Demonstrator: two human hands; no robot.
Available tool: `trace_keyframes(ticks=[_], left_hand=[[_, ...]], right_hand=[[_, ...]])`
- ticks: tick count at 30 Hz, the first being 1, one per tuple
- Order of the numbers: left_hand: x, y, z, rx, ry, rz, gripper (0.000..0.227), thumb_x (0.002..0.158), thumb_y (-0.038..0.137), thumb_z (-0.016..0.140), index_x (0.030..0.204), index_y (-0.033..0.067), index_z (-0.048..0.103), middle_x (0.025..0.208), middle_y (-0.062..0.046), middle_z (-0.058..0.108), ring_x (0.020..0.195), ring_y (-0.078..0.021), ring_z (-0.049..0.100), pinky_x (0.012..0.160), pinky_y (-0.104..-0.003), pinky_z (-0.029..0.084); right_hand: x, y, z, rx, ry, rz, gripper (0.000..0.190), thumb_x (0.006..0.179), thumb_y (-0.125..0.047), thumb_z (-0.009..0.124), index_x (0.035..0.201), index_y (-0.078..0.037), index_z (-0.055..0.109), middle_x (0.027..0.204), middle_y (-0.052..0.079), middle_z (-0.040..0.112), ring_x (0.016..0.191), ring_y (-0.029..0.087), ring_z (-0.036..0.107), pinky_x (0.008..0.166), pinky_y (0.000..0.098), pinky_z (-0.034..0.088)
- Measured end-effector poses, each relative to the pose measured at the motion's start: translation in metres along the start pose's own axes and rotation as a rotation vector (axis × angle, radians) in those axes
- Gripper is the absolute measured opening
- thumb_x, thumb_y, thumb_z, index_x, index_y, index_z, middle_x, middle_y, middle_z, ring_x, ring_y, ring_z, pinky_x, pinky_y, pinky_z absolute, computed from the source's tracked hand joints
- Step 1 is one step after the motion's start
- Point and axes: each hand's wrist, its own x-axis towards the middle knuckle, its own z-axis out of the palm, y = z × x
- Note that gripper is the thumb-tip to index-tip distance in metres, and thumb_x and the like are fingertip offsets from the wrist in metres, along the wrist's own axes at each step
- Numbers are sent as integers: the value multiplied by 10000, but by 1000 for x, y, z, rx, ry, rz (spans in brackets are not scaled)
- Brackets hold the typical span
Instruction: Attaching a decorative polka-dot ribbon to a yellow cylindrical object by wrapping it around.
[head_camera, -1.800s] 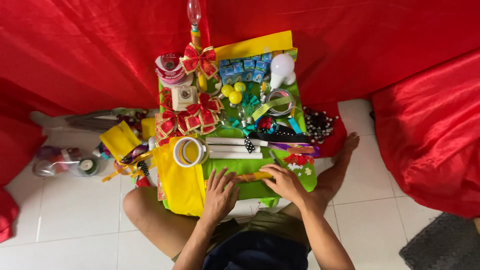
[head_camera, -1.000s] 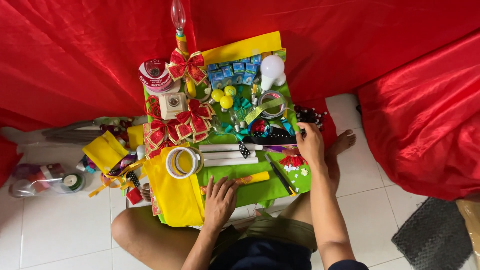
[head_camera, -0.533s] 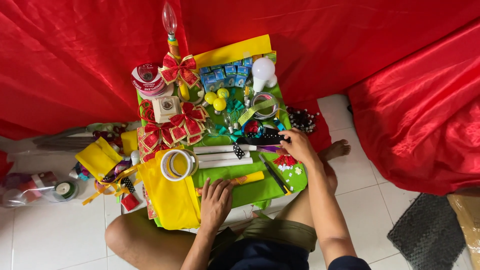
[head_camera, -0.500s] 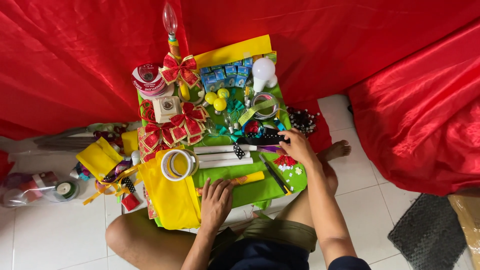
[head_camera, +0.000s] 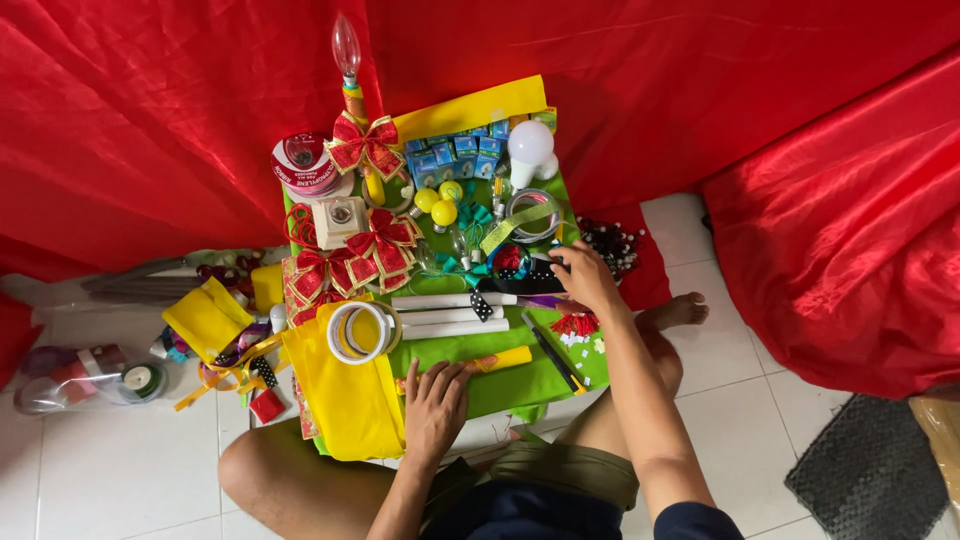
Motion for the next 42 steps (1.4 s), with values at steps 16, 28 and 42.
trace_keyframes(ticks=[16, 28, 42], left_hand=[[2, 2, 6, 24, 113, -26, 194, 868, 101, 672, 1046, 174, 695, 1083, 3, 700, 1072, -200, 671, 1165, -562, 383], [4, 3, 4, 27, 101, -31, 205, 858, 97, 679, 1044, 180, 700, 1090, 0, 697, 1084, -201, 667, 1161, -549, 384], [3, 3, 5, 27, 95, -29, 201, 862, 104, 673, 1046, 179, 702, 1090, 1, 704, 1080, -200, 672, 1155, -539, 394]], right_hand=[[4, -9, 0, -76, -19, -76, 266, 950, -99, 691, 1210, -72, 737, 1165, 186, 603, 1145, 448, 640, 875, 507, 594], [8, -18, -2, -49, -77, -93, 287, 956, -54, 660, 1238, -1, 685, 1201, 178, 580, 1152, 426, 644, 858, 461, 625], [6, -5, -5, 268, 304, -197, 124, 892, -84, 759, 1007, -128, 741, 998, 101, 738, 816, 300, 728, 688, 356, 567]])
